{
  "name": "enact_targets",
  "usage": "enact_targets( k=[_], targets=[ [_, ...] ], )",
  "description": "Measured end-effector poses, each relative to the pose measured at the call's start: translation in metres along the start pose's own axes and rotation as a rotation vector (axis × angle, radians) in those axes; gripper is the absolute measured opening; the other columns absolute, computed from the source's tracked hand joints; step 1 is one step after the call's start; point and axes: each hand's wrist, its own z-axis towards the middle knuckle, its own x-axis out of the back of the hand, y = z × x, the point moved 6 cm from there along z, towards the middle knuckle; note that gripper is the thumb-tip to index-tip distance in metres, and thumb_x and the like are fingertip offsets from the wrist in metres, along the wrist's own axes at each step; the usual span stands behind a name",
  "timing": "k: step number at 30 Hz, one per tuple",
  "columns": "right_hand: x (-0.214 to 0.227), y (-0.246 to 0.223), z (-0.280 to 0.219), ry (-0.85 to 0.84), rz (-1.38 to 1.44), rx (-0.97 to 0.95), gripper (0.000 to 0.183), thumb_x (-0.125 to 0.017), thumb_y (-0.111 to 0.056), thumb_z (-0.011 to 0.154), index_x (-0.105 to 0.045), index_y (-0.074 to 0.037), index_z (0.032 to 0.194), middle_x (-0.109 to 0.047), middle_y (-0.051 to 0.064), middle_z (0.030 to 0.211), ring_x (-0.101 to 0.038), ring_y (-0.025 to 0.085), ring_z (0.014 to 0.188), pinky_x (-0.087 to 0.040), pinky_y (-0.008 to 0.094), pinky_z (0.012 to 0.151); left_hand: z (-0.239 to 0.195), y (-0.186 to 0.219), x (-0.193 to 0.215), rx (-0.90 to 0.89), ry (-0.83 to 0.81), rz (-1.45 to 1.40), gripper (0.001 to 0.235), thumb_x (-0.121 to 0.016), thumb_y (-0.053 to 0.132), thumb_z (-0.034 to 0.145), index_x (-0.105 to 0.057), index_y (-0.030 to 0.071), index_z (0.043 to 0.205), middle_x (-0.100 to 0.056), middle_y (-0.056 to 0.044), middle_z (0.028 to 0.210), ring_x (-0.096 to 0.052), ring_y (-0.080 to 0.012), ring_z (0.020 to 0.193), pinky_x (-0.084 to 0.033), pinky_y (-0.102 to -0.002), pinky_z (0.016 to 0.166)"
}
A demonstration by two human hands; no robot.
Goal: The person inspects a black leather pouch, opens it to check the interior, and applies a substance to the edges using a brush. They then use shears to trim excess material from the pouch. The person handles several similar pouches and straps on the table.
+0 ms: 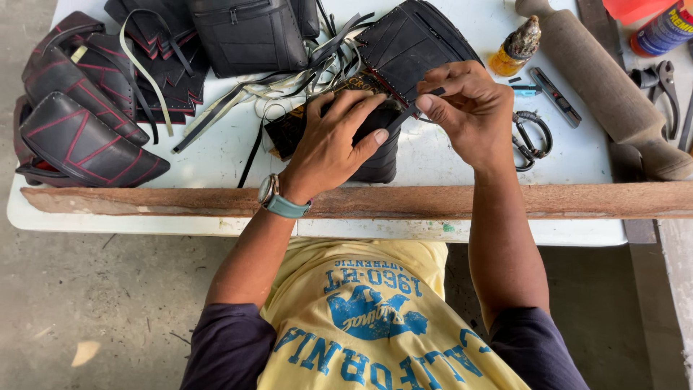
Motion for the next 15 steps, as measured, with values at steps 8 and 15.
enact_targets(
  k=[8, 15],
  targets=[
    [-0.009, 0.004, 0.001, -0.007, -0.049, -0.040, 0.012, -0.083, -0.004, 0.094, -0.072, 0.001, 0.096, -0.069, 0.011, 0.117, -0.073, 0.017, 0.107, -0.066, 0.030, 0.090, -0.006, 0.007, 0.008, -0.010, -0.025, -0.030, 0.048, -0.057, 0.039, 0.107, -0.059, 0.008, 0.143, -0.061, -0.011, 0.137, -0.055, -0.0295, 0.128, -0.029, -0.048, 0.116],
    [-0.017, 0.004, -0.003, -0.037, 0.001, -0.101, 0.011, -0.082, -0.005, 0.094, -0.073, 0.000, 0.097, -0.070, 0.011, 0.114, -0.072, 0.015, 0.104, -0.066, 0.030, 0.086, -0.016, 0.002, 0.009, -0.025, -0.005, -0.033, 0.050, -0.057, 0.042, 0.106, -0.061, 0.007, 0.142, -0.061, -0.010, 0.139, -0.052, -0.0316, 0.129, -0.029, -0.047, 0.118]
  ],
)
